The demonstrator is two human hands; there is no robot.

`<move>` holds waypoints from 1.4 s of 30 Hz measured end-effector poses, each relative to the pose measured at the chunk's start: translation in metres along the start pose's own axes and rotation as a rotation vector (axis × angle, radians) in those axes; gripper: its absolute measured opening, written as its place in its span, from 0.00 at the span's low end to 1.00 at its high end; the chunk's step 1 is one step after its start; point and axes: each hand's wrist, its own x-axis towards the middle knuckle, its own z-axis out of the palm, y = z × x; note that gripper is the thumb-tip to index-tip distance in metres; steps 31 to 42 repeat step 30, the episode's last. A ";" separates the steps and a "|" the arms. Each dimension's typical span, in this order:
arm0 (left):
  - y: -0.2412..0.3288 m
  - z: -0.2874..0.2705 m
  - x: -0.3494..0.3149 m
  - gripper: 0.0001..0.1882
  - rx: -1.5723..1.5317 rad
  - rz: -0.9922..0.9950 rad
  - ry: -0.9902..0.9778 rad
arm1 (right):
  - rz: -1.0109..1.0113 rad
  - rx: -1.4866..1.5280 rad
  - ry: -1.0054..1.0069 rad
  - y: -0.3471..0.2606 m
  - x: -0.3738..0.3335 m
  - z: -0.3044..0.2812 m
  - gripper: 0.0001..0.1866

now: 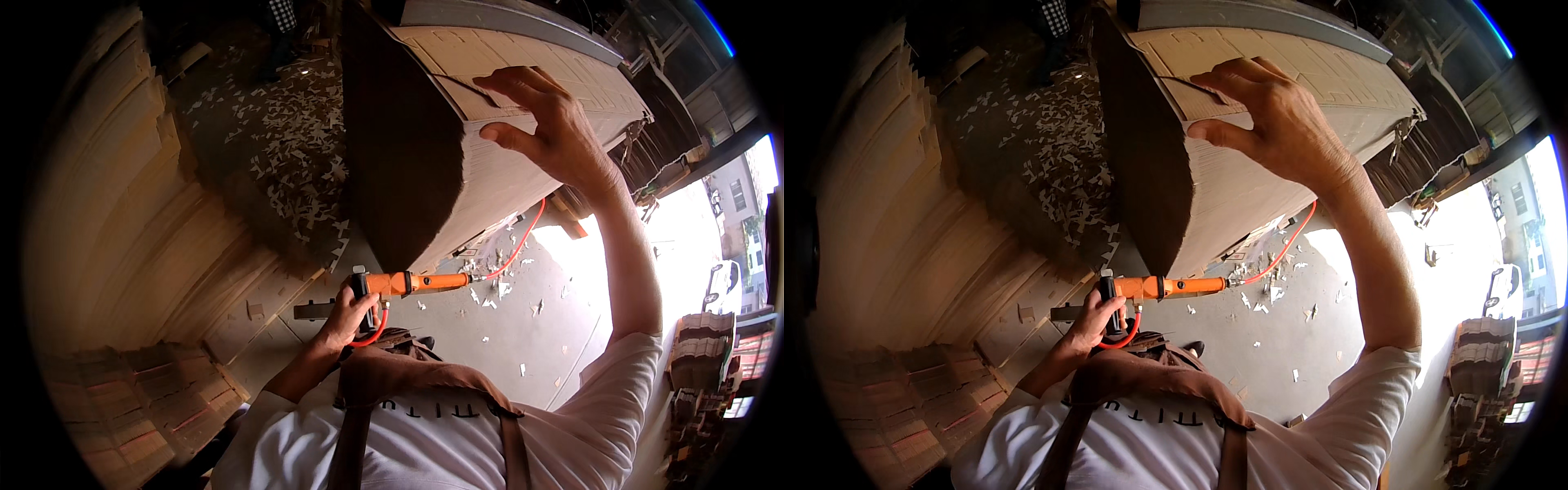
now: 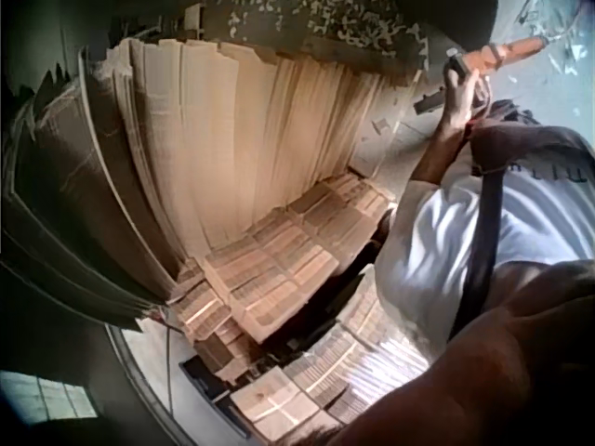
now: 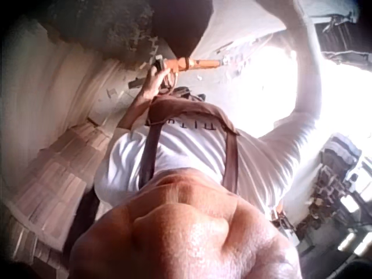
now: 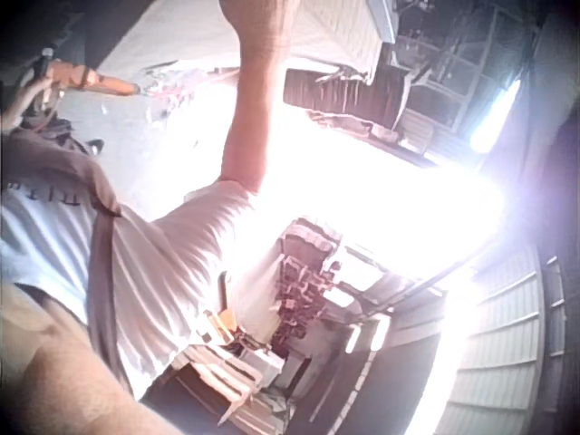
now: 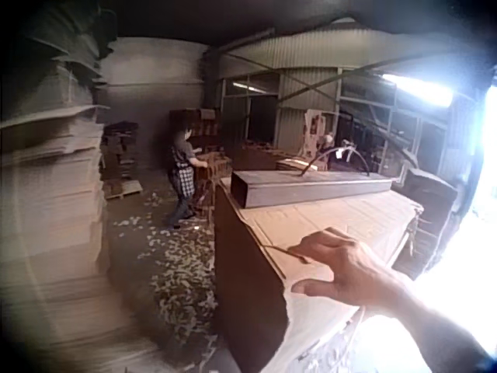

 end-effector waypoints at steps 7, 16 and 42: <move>-0.009 0.007 0.009 0.18 0.001 0.027 -0.103 | -0.046 -0.382 0.074 -0.036 -0.001 0.057 0.24; -0.012 0.041 0.016 0.07 0.108 0.093 -0.131 | 0.258 0.493 -0.487 -0.096 -0.205 0.149 0.16; -0.130 0.110 0.040 0.39 0.884 0.113 -0.087 | 1.213 2.144 -0.215 -0.126 -0.312 0.203 0.35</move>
